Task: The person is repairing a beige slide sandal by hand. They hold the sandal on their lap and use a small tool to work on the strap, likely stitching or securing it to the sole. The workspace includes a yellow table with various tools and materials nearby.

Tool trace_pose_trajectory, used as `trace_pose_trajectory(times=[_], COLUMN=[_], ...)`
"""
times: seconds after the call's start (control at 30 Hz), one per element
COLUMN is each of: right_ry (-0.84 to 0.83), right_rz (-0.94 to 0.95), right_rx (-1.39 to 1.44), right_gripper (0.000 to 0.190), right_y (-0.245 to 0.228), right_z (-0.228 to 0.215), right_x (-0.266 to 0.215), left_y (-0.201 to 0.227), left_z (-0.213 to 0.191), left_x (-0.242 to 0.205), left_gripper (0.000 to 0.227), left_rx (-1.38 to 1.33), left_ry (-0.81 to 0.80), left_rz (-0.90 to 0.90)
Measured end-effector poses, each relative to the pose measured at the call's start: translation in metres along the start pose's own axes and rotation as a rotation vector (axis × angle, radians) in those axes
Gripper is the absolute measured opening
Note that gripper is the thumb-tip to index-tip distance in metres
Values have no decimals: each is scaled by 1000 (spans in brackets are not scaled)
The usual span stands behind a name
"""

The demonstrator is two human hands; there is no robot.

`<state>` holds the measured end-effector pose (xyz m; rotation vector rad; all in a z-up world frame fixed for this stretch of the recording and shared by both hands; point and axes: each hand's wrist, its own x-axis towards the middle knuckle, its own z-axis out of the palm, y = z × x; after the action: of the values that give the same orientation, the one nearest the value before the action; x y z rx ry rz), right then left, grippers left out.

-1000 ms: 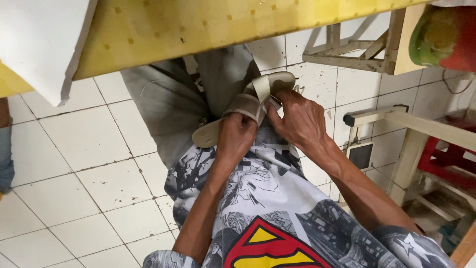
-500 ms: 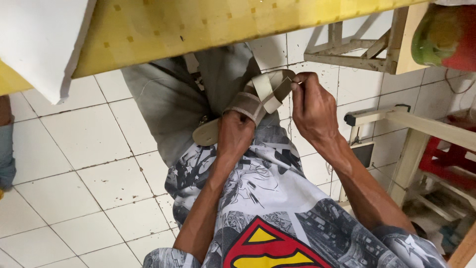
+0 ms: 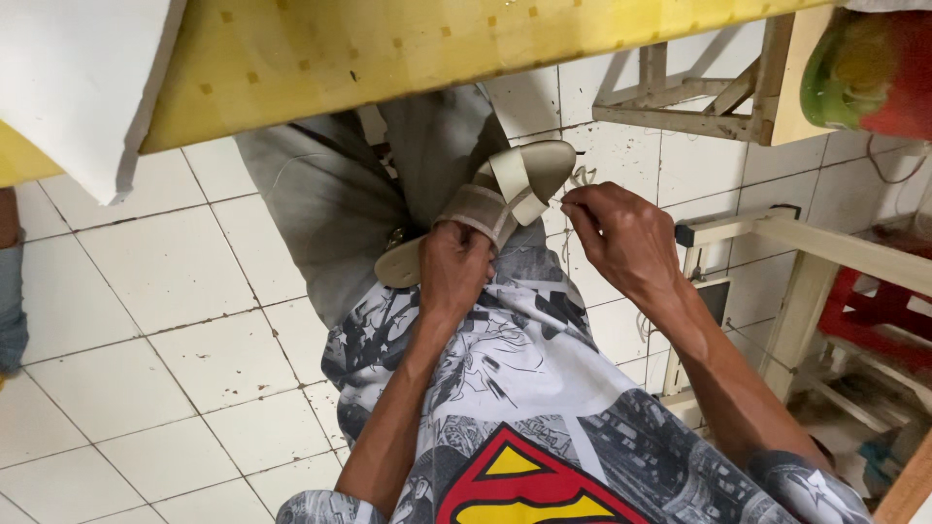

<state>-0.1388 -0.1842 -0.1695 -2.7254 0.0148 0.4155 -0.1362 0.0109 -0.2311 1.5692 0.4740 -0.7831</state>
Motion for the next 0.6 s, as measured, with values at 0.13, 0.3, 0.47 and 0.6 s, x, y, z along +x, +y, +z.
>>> trace_pose_trajectory(times=[0.13, 0.3, 0.47, 0.6], right_ry=[-1, 7, 6, 61], right_rz=[64, 32, -130, -305], right_rx=[60, 230, 82, -21], right_gripper=[12, 15, 13, 13], right_y=[16, 20, 13, 18], right_z=[5, 8, 5, 9], right_x=[-4, 1, 14, 19], left_y=[-1, -8, -3, -8], left_z=[-1, 0, 1, 1], left_x=[2, 6, 2, 4], left_gripper=[27, 27, 28, 28], left_rx=[10, 1, -31, -29], left_ry=[-8, -6, -7, -13], left_rz=[16, -1, -40, -44])
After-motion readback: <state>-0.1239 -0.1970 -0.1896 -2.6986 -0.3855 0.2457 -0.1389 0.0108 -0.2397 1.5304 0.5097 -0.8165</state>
